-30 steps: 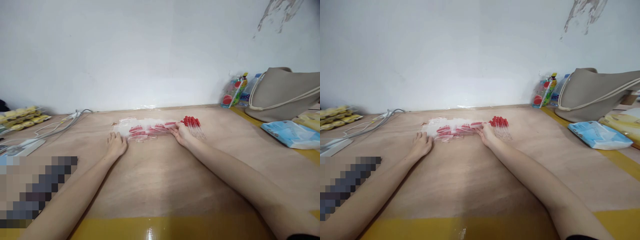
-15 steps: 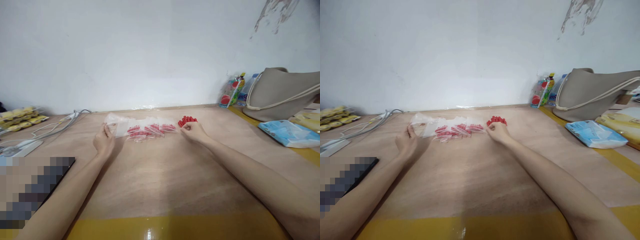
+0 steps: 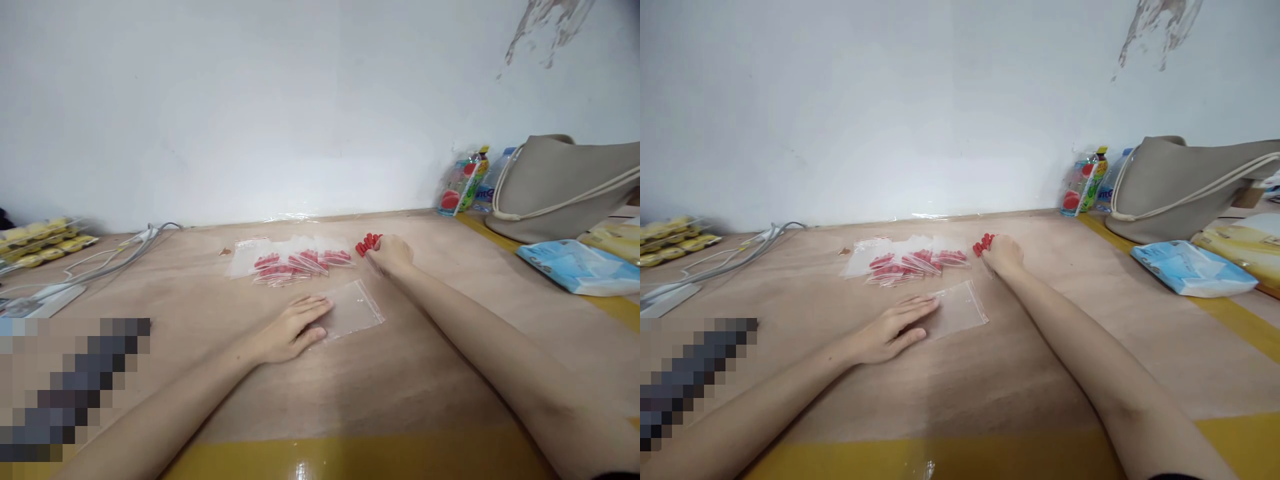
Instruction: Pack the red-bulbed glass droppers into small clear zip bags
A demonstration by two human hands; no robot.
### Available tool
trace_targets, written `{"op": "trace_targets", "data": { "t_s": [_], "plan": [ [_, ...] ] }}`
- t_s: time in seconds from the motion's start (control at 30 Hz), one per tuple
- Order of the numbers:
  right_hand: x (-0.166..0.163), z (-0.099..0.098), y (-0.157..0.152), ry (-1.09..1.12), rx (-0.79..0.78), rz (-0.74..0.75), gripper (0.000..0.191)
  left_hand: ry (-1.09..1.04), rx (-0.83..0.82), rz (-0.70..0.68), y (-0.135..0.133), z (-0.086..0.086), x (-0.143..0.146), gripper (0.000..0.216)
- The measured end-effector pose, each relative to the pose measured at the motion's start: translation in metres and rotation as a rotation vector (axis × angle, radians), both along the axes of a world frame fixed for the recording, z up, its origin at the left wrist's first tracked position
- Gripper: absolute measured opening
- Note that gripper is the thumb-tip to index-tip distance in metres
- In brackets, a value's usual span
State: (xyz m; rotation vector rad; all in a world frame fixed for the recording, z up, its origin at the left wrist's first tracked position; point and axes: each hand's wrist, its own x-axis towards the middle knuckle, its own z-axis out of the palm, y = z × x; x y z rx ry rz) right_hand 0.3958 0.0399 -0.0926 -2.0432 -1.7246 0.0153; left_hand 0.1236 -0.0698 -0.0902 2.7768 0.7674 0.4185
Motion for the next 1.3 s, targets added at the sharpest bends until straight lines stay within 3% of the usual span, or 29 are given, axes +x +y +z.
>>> {"op": "trace_targets", "data": {
  "t_s": [0.17,0.33,0.43,0.53,0.6,0.73,0.9,1.03,1.2,1.3],
  "plan": [
    [-0.008,0.005,0.006,0.022,-0.026,-0.019,0.017,0.047,-0.075,0.02,-0.003,-0.004,0.002,0.043],
    [-0.005,0.019,0.004,0.196,-0.051,-0.041,0.018,-0.043,0.016,0.036,-0.003,-0.005,-0.002,0.036],
    [0.004,0.023,-0.006,0.381,-0.023,0.073,0.024,-0.063,0.019,0.016,-0.004,-0.004,-0.002,0.034],
    [0.013,0.017,-0.027,0.769,0.039,0.255,0.021,-0.064,-0.008,-0.034,-0.003,-0.003,-0.001,0.037],
    [0.018,0.009,-0.046,0.997,0.082,0.304,0.037,-0.063,-0.012,-0.05,-0.002,-0.003,0.0,0.038],
    [0.021,-0.009,-0.078,1.169,0.103,0.275,0.082,-0.05,-0.025,-0.045,-0.001,-0.004,0.001,0.038],
    [0.011,-0.018,-0.093,1.259,0.088,0.238,0.104,-0.029,-0.022,-0.042,-0.001,-0.004,0.0,0.038],
    [0.004,-0.017,-0.096,1.305,0.076,0.263,0.097,-0.022,-0.015,-0.047,-0.001,-0.004,0.0,0.038],
    [0.0,-0.015,-0.1,1.398,0.044,0.251,0.059,-0.023,-0.007,-0.053,0.0,-0.006,0.0,0.039],
    [0.001,-0.016,-0.101,1.388,0.042,0.246,0.049,-0.023,-0.002,-0.052,0.0,-0.006,0.0,0.039]
  ]
}}
